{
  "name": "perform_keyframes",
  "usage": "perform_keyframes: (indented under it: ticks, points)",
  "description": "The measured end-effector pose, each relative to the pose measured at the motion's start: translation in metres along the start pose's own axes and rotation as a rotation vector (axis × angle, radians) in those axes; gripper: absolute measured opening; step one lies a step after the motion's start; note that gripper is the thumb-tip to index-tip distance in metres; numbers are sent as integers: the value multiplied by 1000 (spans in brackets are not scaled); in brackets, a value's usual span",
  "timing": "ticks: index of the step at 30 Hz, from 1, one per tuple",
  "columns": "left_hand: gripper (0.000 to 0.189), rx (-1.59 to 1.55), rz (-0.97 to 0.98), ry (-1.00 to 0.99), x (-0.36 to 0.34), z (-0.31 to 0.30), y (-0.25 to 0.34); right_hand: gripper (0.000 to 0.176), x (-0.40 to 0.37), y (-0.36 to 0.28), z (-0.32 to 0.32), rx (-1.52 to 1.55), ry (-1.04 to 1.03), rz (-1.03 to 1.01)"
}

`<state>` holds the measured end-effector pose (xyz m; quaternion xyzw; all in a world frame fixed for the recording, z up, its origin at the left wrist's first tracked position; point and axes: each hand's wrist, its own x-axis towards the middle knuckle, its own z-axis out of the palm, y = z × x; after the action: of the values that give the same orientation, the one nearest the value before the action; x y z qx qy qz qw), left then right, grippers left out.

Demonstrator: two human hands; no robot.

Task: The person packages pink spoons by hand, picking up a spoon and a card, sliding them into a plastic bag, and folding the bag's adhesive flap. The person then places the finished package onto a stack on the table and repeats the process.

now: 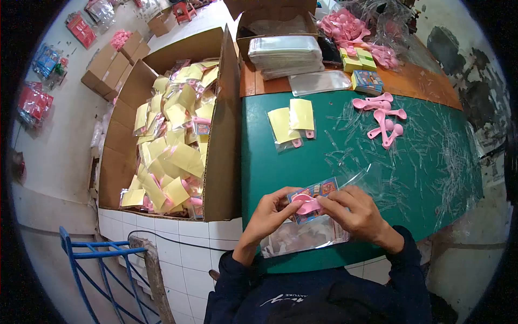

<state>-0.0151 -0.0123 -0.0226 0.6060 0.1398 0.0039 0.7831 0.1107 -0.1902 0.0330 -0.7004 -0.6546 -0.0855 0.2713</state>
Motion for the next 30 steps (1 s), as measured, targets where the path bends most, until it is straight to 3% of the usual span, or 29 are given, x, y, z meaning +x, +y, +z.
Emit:
perform_keyframes:
  ticks: [4, 7, 9, 10, 12, 14, 15, 16, 17, 19, 21, 23, 24, 27, 28, 30]
  points:
    - [33, 28, -27, 8, -1, -5, -2, 25, -2, 6, -14, 226, -25, 75]
    - [34, 8, 1, 43, 0, -8, -4, 13, -3, 26, -67, 502, -107, 200]
    - [34, 13, 7, 46, 0, -13, -3, 7, -31, 94, -110, 944, -124, 168]
    - [34, 16, 7, 41, -1, -15, -3, 16, -62, 158, -126, 1056, -124, 16]
    - [35, 27, 5, 25, -3, -20, -2, 37, -114, 259, -138, -221, -378, 904]
    - [34, -21, 33, 32, -1, -22, -5, 49, -110, 249, -135, -1028, -452, 1201]
    - [34, -49, 43, 39, 1, -22, -4, 50, -93, 209, -121, -1132, -442, 1135]
    - [34, -82, 50, 51, 2, -22, -4, 64, -87, 212, -105, -459, -31, 863]
    - [34, -115, 44, 65, 0, -21, -5, 76, -62, 176, -86, 91, 1, 791]
    - [36, -137, 80, 50, 4, -19, -8, 69, -27, 105, -42, 1079, -64, 544]
    - [38, -103, 162, 82, 6, -12, -10, 60, -2, 50, -20, 1037, -150, 713]
    - [38, -24, 317, 169, 7, -4, -10, 49, -1, 36, -7, 742, -92, 609]
    - [43, 404, 341, 335, 3, -7, -12, 44, 0, 30, -2, 588, -67, 553]
    - [48, -62, 28, 200, -19, -7, -14, 29, 0, 17, 23, 80, 281, 241]
    - [57, -181, -71, 26, -27, -7, -20, 37, -8, 15, 31, 75, 190, 184]
    - [58, -320, -127, 49, -40, 13, -28, 46, -17, 0, 31, 142, -177, 272]
